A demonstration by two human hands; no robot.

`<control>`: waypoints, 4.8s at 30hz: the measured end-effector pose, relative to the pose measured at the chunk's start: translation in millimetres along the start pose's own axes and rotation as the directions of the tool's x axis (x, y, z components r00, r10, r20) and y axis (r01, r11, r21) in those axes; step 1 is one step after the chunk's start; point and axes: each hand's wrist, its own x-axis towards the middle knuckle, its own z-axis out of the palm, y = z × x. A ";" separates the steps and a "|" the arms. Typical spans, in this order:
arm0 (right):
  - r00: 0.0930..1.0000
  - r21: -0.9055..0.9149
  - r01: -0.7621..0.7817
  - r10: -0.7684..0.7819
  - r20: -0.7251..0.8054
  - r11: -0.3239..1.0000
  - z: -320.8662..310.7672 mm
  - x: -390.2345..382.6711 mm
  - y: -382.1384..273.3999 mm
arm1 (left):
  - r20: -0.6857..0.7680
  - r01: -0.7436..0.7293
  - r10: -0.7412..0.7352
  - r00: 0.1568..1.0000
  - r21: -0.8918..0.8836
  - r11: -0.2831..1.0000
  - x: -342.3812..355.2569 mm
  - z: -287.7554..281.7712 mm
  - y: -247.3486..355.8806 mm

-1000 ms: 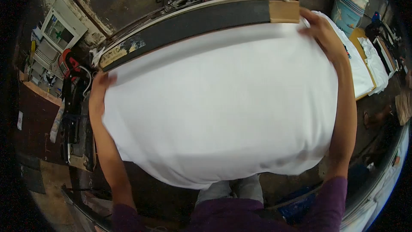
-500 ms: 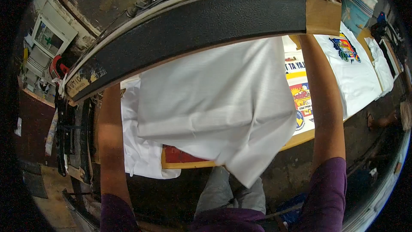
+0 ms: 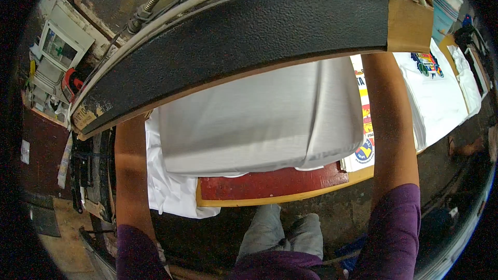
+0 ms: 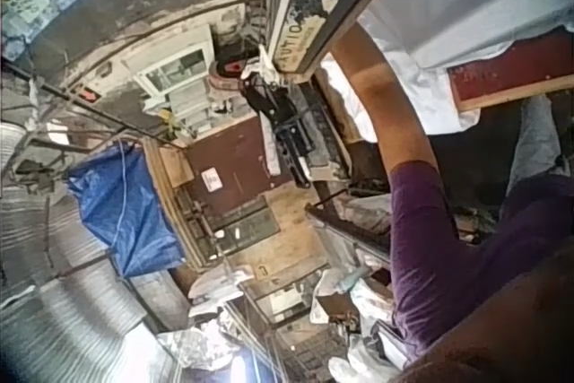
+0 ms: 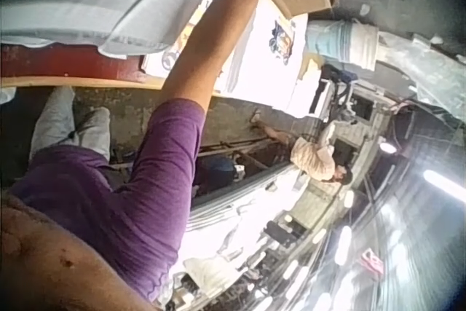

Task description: Printing logos and designs onto t-shirts using a heat press machine.

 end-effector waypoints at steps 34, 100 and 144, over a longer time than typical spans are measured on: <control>0.833 0.721 -0.339 0.549 -0.067 0.604 -20.3 -229.0 -91.4 | 0.058 0.092 -0.071 0.996 -0.577 0.812 -199.6 41.3 25.2; 0.989 -0.808 -0.008 0.126 0.083 0.590 -83.0 -308.3 63.0 | -0.220 -0.179 0.219 0.950 0.190 0.965 -190.1 58.4 -47.8; 0.941 0.148 -0.308 0.324 -0.099 0.940 36.0 -297.4 -192.7 | 0.252 0.055 0.013 0.968 -0.260 0.964 -279.5 116.3 84.0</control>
